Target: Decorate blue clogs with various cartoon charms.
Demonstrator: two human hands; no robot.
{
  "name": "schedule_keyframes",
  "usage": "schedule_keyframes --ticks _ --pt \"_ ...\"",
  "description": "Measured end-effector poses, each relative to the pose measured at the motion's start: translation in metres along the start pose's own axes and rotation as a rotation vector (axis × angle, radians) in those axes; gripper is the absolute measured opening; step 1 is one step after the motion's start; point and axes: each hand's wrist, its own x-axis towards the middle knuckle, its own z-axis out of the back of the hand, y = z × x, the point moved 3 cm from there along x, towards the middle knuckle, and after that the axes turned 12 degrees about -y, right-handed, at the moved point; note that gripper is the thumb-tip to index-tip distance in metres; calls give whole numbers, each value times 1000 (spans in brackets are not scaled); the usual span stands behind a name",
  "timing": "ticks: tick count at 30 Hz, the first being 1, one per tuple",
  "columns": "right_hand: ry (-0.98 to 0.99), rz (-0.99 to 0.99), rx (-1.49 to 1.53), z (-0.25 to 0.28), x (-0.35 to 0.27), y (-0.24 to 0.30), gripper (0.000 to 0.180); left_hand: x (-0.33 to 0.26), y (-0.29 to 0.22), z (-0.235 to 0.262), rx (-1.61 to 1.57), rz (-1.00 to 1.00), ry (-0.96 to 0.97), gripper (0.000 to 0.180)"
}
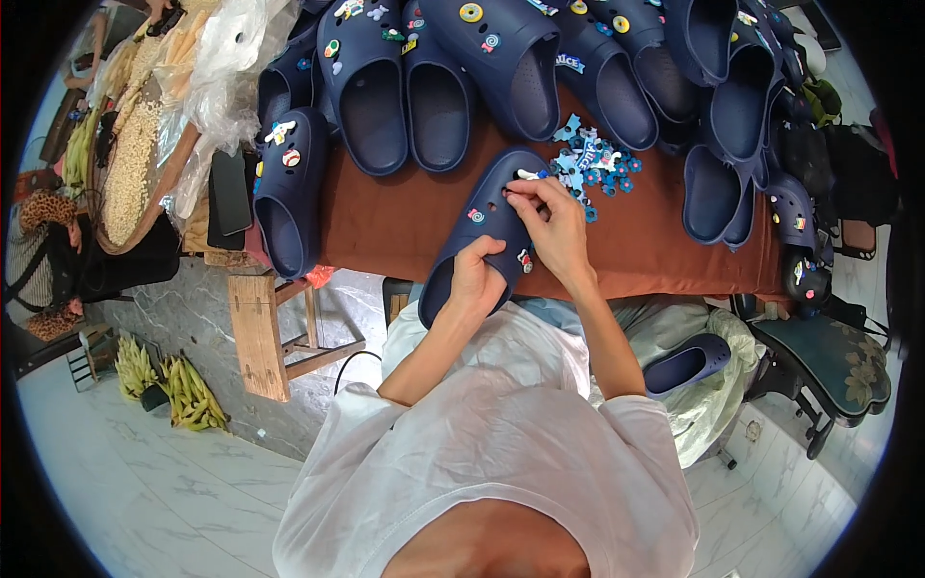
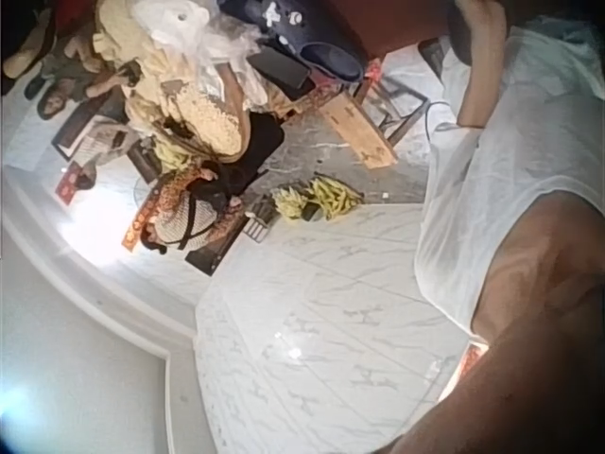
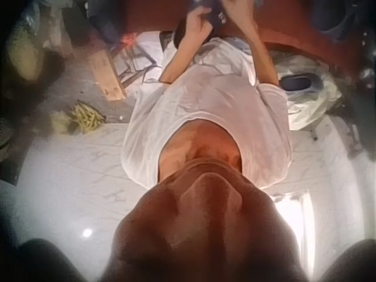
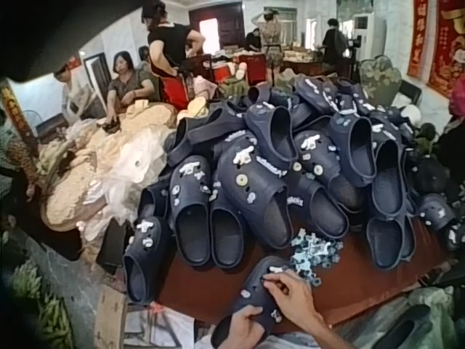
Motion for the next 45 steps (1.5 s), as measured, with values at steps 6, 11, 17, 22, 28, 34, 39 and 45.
schedule_keyframes --ticks 6,11,17,22,28,34,39,45 --pt "-50 -29 -28 5 -3 5 17 -1 8 8 67 -130 -19 44" --pt "-49 -68 13 10 -6 2 17 -8 13 8 192 -229 -72 44" --pt "-18 -193 58 16 -8 1 15 -14 21 8 396 -363 -81 43" --pt "113 -285 180 23 -5 -7 10 -23 25 20 604 -454 -81 34" --pt "208 -313 359 24 -6 -16 8 -26 23 36 827 -542 -84 35" --pt "301 -353 318 22 8 -22 8 -20 16 29 849 -567 -28 25" --pt "327 -286 257 22 16 -9 7 -23 12 33 843 -380 -55 12" --pt "207 -257 303 17 8 -34 7 -31 14 11 752 -440 -186 7"
